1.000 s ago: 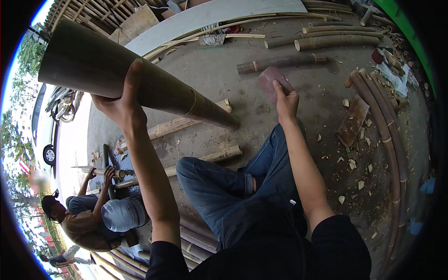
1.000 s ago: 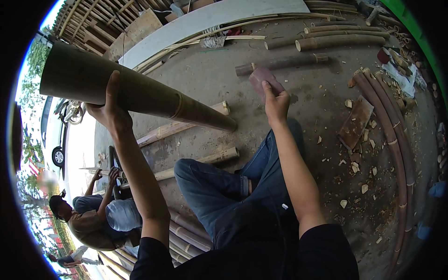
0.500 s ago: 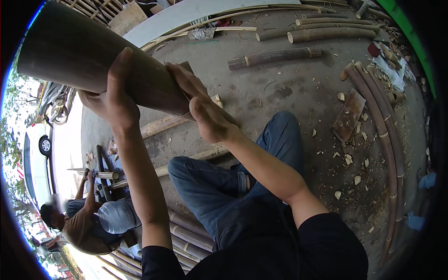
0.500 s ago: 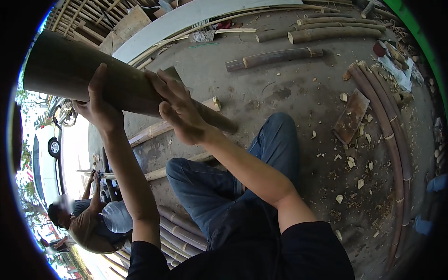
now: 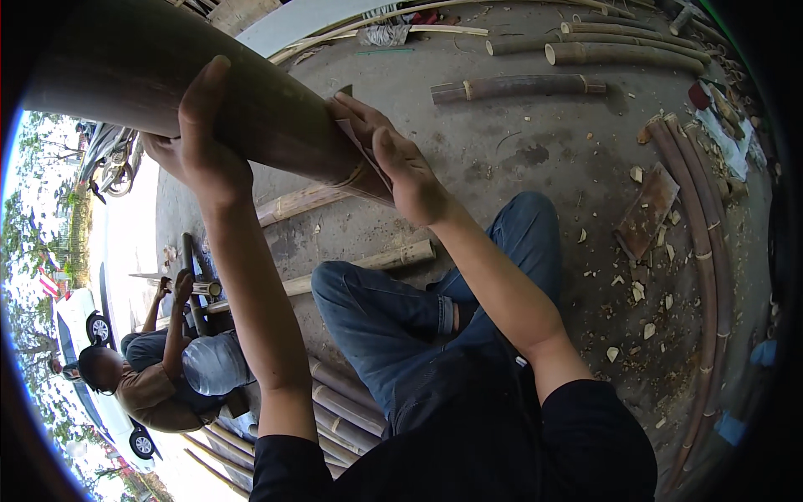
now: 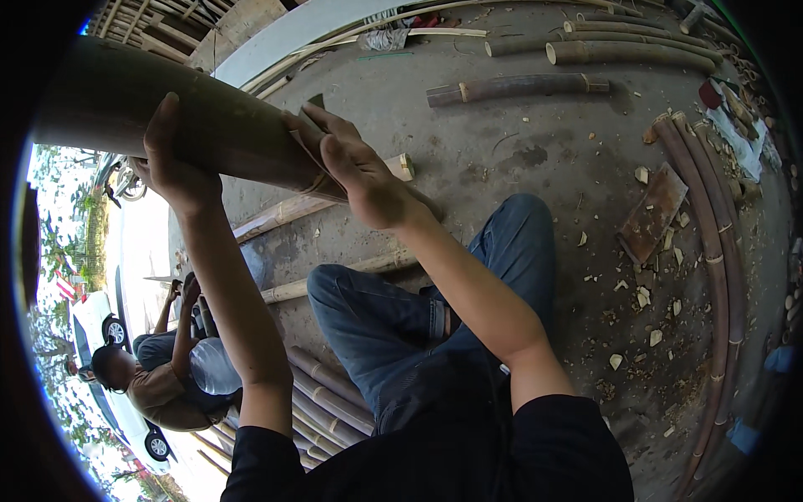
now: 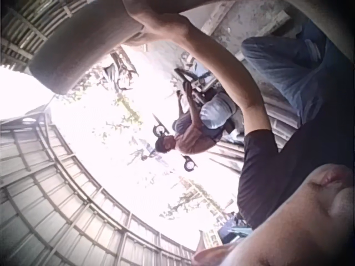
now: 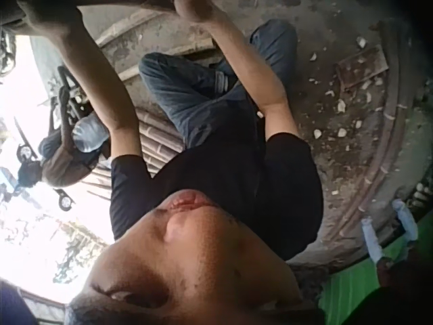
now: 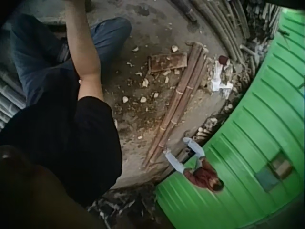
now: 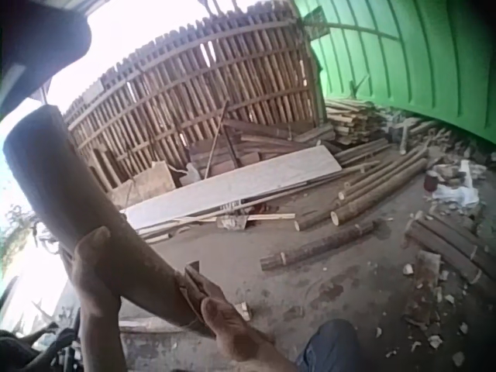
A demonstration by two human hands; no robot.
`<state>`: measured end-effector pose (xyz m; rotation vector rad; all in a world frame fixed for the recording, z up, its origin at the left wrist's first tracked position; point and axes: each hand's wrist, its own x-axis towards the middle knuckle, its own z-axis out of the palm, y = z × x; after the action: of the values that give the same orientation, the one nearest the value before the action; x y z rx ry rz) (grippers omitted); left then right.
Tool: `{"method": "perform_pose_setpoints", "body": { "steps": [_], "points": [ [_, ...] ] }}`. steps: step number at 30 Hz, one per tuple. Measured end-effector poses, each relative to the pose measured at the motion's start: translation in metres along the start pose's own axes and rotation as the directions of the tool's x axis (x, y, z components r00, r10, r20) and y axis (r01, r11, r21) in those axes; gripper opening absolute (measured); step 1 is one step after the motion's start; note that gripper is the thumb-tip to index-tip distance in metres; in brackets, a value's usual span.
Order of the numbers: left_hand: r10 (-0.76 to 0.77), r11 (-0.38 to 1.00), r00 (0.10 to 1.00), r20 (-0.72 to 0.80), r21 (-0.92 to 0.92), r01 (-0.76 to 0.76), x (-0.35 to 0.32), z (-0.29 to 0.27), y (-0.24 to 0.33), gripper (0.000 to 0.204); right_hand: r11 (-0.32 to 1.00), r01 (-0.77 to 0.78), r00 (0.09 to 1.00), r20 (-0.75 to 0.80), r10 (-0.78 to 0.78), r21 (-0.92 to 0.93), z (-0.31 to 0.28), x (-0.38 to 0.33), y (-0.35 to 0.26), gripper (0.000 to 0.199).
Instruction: Sanding a bamboo pole using sandpaper to smooth the surface and nodes.
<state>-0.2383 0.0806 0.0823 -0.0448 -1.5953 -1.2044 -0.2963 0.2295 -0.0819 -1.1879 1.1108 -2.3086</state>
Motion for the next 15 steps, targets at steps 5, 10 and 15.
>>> {"method": "perform_pose_setpoints", "body": {
  "steps": [5,10,15],
  "points": [
    [-0.017,0.999,0.995,0.097,-0.049,0.022,0.002,-0.002,-0.008,0.05,0.915,0.295,0.953,0.016,-0.303,-0.277,0.016,0.06,-0.033,0.09],
    [0.018,0.999,0.995,0.099,0.027,-0.02,0.005,-0.01,-0.007,0.054,0.947,0.069,0.998,0.033,-0.062,-0.314,-0.006,0.002,0.007,0.092],
    [-0.04,0.996,0.999,-0.003,-0.08,0.039,0.002,-0.004,-0.001,0.052,0.802,-0.263,0.961,-0.067,0.27,-0.536,-0.006,-0.025,0.016,0.087]
  ]
}}
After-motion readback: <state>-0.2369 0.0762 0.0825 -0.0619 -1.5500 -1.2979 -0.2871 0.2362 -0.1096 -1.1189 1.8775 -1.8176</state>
